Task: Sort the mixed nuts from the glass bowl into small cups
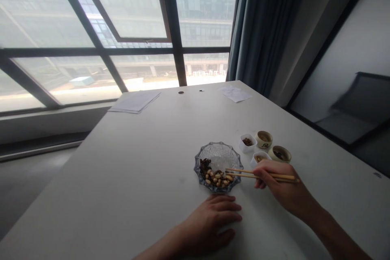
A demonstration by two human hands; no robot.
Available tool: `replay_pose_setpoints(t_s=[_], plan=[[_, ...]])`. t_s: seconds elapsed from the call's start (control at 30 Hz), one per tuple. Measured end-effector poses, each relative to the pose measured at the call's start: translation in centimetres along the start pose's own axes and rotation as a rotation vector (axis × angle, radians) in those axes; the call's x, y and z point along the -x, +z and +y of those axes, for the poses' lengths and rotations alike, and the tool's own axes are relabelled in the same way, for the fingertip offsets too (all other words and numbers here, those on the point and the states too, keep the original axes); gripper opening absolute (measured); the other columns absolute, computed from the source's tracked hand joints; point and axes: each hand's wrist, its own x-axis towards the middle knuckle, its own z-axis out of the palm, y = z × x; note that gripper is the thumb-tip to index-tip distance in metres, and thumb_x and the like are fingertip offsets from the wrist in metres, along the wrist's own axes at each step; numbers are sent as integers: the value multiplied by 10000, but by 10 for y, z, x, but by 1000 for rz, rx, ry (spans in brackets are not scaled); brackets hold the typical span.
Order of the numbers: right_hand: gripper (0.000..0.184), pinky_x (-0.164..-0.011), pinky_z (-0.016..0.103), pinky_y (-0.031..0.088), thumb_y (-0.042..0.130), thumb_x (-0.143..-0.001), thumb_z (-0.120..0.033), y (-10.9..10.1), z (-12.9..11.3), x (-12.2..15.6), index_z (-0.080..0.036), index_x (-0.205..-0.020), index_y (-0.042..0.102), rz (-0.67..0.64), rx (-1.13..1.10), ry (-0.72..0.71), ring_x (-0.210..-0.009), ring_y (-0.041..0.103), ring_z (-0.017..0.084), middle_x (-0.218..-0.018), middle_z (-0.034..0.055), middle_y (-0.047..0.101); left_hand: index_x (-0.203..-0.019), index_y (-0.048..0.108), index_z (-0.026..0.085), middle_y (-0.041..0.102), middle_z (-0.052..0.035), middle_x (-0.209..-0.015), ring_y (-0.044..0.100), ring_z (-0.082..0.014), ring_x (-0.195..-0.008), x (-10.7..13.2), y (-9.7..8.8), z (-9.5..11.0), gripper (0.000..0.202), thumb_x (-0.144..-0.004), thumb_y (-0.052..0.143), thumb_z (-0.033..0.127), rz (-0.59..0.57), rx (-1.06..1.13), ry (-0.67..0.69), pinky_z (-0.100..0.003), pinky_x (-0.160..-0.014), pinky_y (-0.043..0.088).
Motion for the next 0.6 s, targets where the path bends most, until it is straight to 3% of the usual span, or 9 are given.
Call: replay_pose_setpoints(t_s=[0.17,0.4,0.5,0.6], plan=[[431,-618,306,555,580,-1016,-495,3,9,5,-194,-760,753,48,-96,102,-639,712,195,-725,60,756,-1309,626,278,628,-12,-1448,508,-226,-1413,0,0,0,401,-914,684,242,0,1,-8,-357,-1218,344],[447,-538,320,619,644,-951,-562,13,14,11,-170,-784,777,324,-237,191,-552,745,246,-658,96,766,-1335,612,288,619,-8,-1457,497,-220,-1421,0,-1,-2,430,-913,677,238,3,7,-2,-357,-1216,347],[410,-555,339,631,672,-936,-543,-4,5,21,-167,-807,777,538,-191,179,-555,749,258,-666,93,770,-1333,618,293,620,-10,-1455,503,-225,-1415,1,-1,0,435,-907,676,226,2,11,-11,-360,-1213,357],[384,-613,353,629,649,-958,-518,-34,2,38,-177,-827,768,763,-49,153,-564,743,242,-672,71,764,-1332,624,296,627,-13,-1446,505,-231,-1413,0,-2,1,450,-895,673,199,3,16,-22,-364,-1209,368]])
